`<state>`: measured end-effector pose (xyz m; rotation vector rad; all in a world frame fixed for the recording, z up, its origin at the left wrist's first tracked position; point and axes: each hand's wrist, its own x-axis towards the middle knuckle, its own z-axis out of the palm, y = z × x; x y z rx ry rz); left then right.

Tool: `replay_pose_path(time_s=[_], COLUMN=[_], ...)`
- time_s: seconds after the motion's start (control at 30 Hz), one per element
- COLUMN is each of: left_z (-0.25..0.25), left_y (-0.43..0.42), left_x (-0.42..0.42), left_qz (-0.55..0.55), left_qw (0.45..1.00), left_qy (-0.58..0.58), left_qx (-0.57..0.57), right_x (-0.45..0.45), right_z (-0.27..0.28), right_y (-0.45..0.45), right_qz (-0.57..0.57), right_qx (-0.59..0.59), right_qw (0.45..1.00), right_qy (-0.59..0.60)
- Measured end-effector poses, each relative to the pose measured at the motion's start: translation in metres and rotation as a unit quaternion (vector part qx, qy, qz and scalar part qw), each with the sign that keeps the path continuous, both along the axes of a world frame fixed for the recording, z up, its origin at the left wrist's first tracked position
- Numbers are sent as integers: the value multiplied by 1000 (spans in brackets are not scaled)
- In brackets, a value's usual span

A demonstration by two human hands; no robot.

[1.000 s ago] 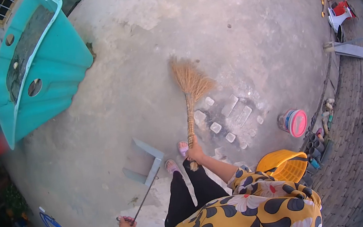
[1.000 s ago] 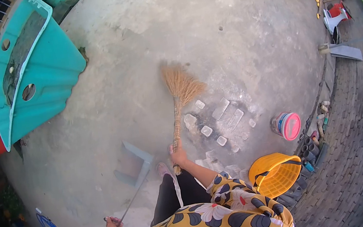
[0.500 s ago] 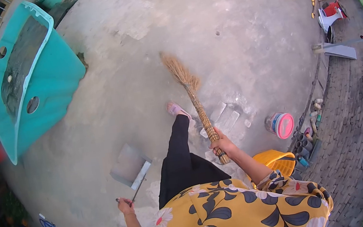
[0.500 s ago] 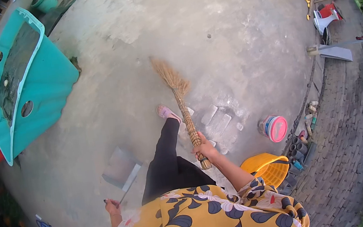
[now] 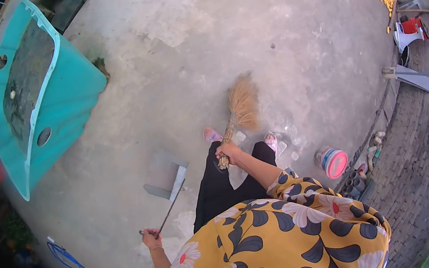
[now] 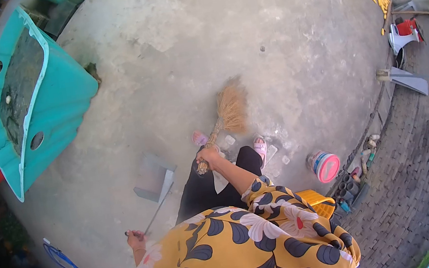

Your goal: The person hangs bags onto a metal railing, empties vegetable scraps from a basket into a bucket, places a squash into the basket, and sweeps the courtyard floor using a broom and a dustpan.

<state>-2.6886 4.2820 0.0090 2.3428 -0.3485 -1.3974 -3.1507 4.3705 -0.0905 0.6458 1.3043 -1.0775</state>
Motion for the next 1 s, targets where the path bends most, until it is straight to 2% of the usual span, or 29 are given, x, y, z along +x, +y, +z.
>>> replay_pose_path(time_s=[0.2,0.27,0.3,0.37,0.4,0.5,0.57,0.63,0.67,0.73,0.87,0.93,1.0], left_z=[-6,-7,-8,-10,-9,-7,-1,0,0,3,11,16,21], left_y=[10,14,16,22,25,24,23,27,28,32,32,35,39], left_x=[-33,-53,-59,-72,-75,-82,-91,-97,-99,-111,-149,-157,-163], left_qz=[30,33,33,38,26,12,17,20,15,11,42,65,90], left_qw=[996,995,995,994,995,996,997,998,999,1000,998,995,989], left_qy=[78,93,90,98,101,89,76,59,45,20,-47,-77,-115], left_qx=[-13,-18,-17,-7,-7,-5,2,6,15,19,30,17,8], right_x=[-8,-16,-17,-19,-24,-51,-100,-144,-164,-207,-291,-338,-396], right_z=[5,13,20,34,45,101,140,157,164,176,162,145,97], right_y=[-2,1,0,0,3,33,54,84,94,109,129,140,154], right_qz=[17,145,146,244,282,230,215,132,128,32,0,-31,-69], right_qx=[29,5,6,-43,-70,-87,-125,-165,-166,-192,-163,-55,13], right_qw=[997,986,985,968,956,969,967,972,972,975,987,990,981], right_qy=[-64,-84,-88,-35,-47,-29,-62,-107,-102,-107,9,129,180])
